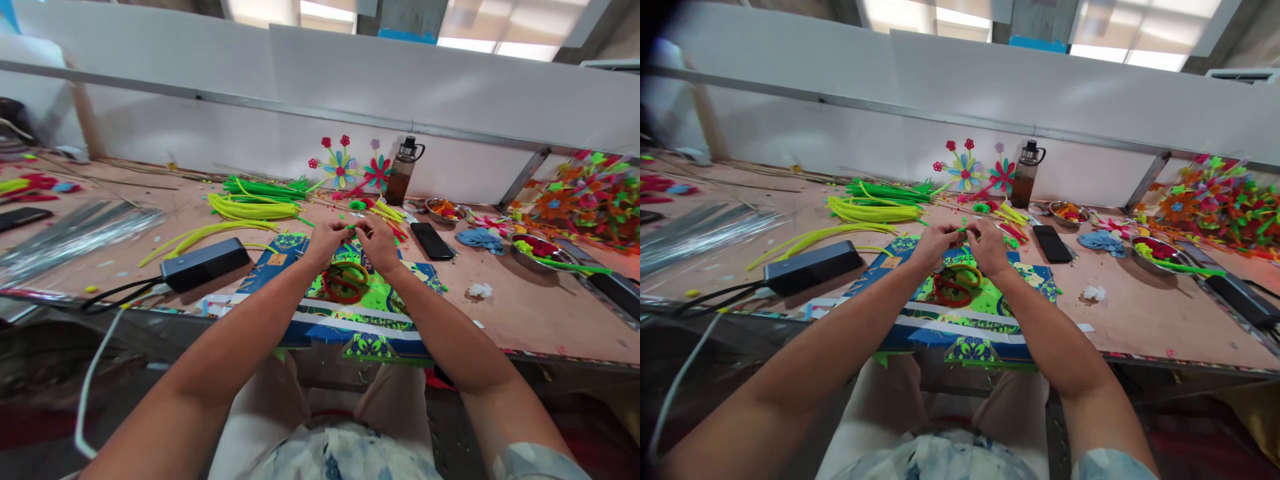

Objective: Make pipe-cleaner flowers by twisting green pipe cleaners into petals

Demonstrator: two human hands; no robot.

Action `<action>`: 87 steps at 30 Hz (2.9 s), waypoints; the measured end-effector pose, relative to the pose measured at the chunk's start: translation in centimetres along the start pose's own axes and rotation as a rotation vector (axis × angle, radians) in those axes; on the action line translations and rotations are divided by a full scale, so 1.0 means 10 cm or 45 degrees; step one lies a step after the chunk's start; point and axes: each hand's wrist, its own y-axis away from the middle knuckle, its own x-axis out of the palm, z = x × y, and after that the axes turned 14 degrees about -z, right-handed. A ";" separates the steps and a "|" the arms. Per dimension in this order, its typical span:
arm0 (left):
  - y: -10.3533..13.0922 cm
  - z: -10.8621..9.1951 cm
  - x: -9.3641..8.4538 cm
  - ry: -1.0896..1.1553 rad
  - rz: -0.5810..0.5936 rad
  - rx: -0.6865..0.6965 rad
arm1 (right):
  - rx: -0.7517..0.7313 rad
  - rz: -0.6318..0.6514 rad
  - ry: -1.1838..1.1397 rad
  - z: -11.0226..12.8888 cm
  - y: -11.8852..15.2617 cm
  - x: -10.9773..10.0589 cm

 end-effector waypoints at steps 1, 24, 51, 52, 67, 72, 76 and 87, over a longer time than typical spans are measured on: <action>0.00 0.00 -0.01 -0.010 0.005 -0.022 | -0.017 0.014 -0.001 0.00 0.00 0.00; 0.02 0.02 0.04 -0.029 -0.029 0.009 | 0.182 -0.015 -0.043 -0.05 0.02 0.03; -0.02 0.00 -0.01 -0.242 -0.090 0.174 | 0.468 0.044 -0.271 -0.12 0.03 0.09; -0.02 0.00 -0.02 -0.267 -0.102 0.180 | 0.418 0.037 -0.233 -0.10 0.03 0.08; -0.01 0.03 0.02 -0.071 -0.049 0.131 | 0.609 -0.069 -0.364 -0.14 0.01 0.12; -0.01 -0.03 -0.02 -0.168 -0.047 0.122 | 0.353 -0.051 -0.199 -0.05 -0.01 0.04; 0.00 -0.07 -0.04 -0.196 -0.014 0.092 | 0.285 -0.004 -0.126 -0.04 0.01 0.03; 0.01 -0.03 -0.01 -0.253 -0.034 0.132 | 0.421 -0.025 -0.188 -0.14 -0.02 0.08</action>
